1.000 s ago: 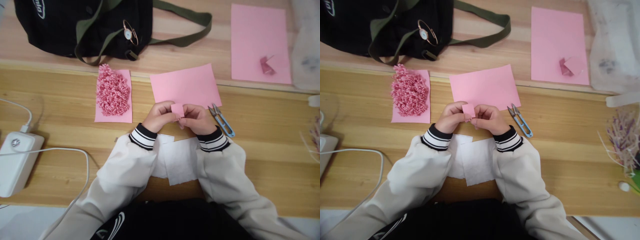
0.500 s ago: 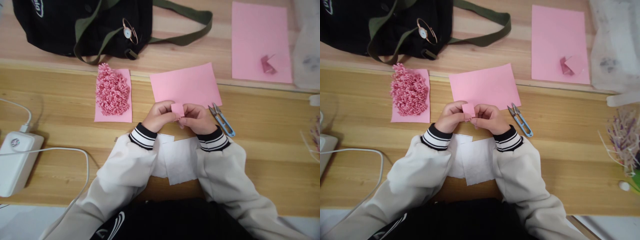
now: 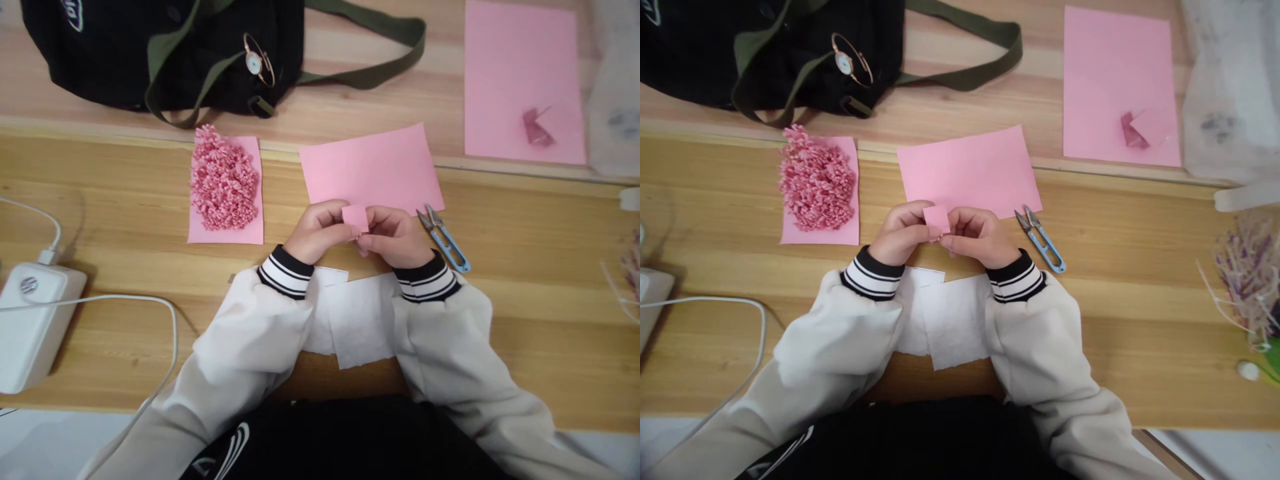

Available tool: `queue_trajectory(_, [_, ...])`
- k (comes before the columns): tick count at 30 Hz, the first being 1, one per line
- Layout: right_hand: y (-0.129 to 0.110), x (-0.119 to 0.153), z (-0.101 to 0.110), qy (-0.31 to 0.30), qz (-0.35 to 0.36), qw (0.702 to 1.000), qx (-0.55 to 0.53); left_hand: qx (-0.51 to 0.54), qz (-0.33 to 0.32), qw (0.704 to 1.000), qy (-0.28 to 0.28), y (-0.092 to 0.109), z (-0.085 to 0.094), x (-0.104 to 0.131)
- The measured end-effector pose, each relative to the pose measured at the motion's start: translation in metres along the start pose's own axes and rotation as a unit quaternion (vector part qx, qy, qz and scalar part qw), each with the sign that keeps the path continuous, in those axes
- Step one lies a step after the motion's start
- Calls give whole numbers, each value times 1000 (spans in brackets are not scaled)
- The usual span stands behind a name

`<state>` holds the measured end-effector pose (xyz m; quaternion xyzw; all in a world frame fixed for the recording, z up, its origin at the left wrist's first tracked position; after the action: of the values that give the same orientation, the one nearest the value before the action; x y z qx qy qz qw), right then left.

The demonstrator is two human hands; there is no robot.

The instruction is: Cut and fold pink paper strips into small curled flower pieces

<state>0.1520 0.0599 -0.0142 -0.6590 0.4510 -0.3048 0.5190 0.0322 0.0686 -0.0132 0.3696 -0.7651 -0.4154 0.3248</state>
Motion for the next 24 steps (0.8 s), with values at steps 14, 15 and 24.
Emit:
queue_trajectory(14, [1, 1, 1, -1, 3, 1000, -25, 9, -11, 1000, -16, 3, -2, 0])
queue_trajectory(15, [1, 1, 1, -1, 4, 1000, -27, 9, -12, 1000, -16, 3, -2, 0])
queue_trajectory(24, [1, 0, 2, 2, -2, 1000, -26, 3, -3, 1000, -3, 2, -1, 0])
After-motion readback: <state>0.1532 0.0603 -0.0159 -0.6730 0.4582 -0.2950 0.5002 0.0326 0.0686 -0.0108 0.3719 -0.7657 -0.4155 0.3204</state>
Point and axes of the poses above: each hand's wrist, its own x-axis away from the middle knuckle, its own z-axis out of the back of the hand, y = z × x, the point moved 4 cm from there along -x, towards the middle knuckle, and after that the axes turned 10 degrees about z, right-handed, at the moved point
